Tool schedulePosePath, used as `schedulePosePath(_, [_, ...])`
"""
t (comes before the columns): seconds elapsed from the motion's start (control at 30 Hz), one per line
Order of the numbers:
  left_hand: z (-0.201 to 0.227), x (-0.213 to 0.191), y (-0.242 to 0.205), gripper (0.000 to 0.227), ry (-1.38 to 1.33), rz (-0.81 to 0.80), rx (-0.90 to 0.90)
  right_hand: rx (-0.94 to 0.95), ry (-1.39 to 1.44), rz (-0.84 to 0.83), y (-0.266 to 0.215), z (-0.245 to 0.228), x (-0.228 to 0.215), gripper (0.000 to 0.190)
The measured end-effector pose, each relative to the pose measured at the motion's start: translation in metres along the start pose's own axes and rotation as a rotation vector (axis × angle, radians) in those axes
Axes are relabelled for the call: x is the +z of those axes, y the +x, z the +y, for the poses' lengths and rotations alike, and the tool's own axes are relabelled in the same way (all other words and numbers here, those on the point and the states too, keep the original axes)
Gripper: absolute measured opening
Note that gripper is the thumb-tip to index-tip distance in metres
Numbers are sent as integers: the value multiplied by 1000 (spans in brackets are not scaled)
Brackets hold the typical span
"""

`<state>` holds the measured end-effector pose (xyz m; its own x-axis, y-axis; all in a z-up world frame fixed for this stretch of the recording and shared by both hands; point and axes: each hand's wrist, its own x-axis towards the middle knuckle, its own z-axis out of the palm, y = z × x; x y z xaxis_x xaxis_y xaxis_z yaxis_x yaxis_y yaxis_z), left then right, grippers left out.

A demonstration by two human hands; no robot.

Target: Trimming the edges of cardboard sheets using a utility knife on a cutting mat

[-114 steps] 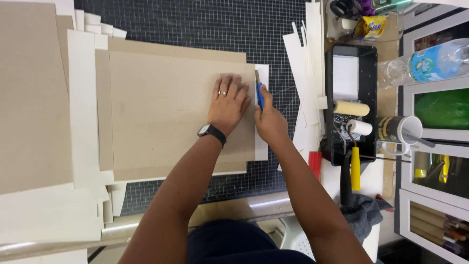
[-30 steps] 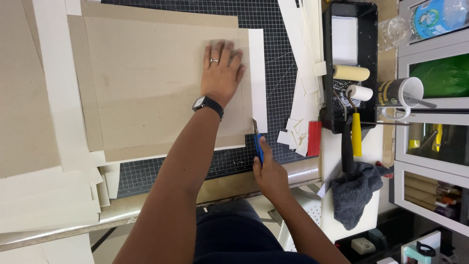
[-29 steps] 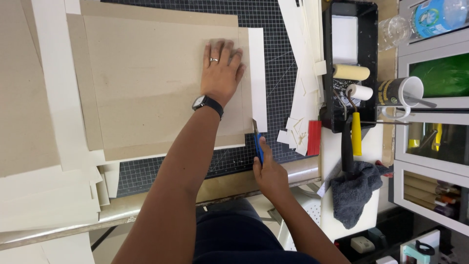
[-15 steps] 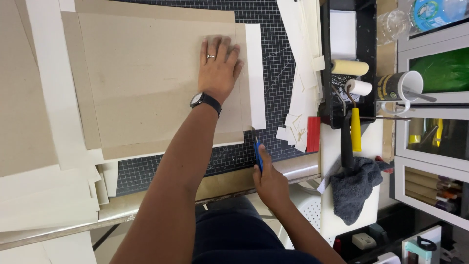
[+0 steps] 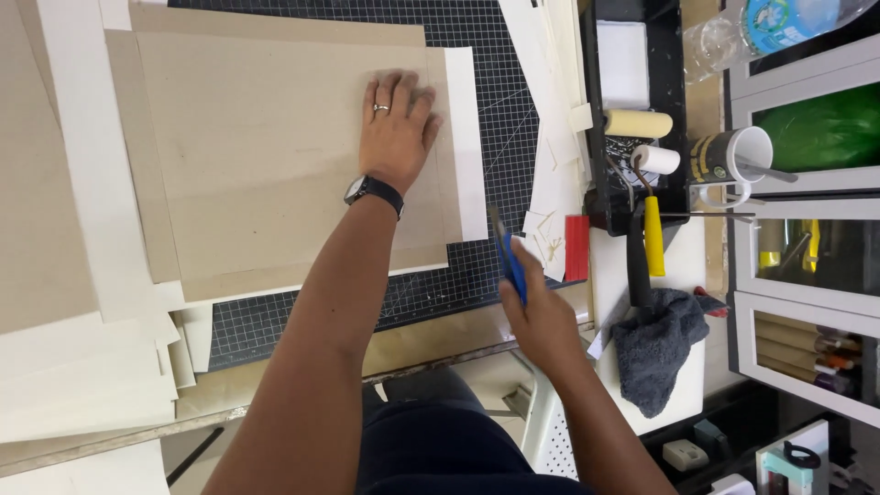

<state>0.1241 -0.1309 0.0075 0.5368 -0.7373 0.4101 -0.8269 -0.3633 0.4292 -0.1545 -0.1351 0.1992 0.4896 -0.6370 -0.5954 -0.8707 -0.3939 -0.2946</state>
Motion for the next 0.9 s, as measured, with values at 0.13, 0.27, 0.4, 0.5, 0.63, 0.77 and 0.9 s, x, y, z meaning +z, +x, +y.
schedulePosePath(0.13, [-2, 1, 1, 30, 11, 26, 6, -129, -5, 110, 73, 5, 39, 61])
schedulePosePath(0.27, [1, 2, 1, 33, 5, -1, 4, -120, -115, 231, 92, 21, 41, 60])
schedulePosePath(0.4, [2, -2, 4, 32, 31, 11, -8, -34, 30, 224, 84, 13, 12, 60])
schedulePosePath(0.5, [9, -3, 7, 38, 133, -192, -141, -255, 70, 266, 72, -47, -10, 58])
schedulePosePath(0.63, [4, 7, 2, 38, 115, -99, -97, -340, 89, 286, 134, -65, -6, 56])
schedulePosePath(0.77, [0, 12, 2, 38, 97, -49, -91, -370, 32, 291, 188, -76, -5, 56])
schedulePosePath(0.9, [0, 17, 1, 37, 102, -6, -76, -368, -5, 289, 205, -82, -5, 56])
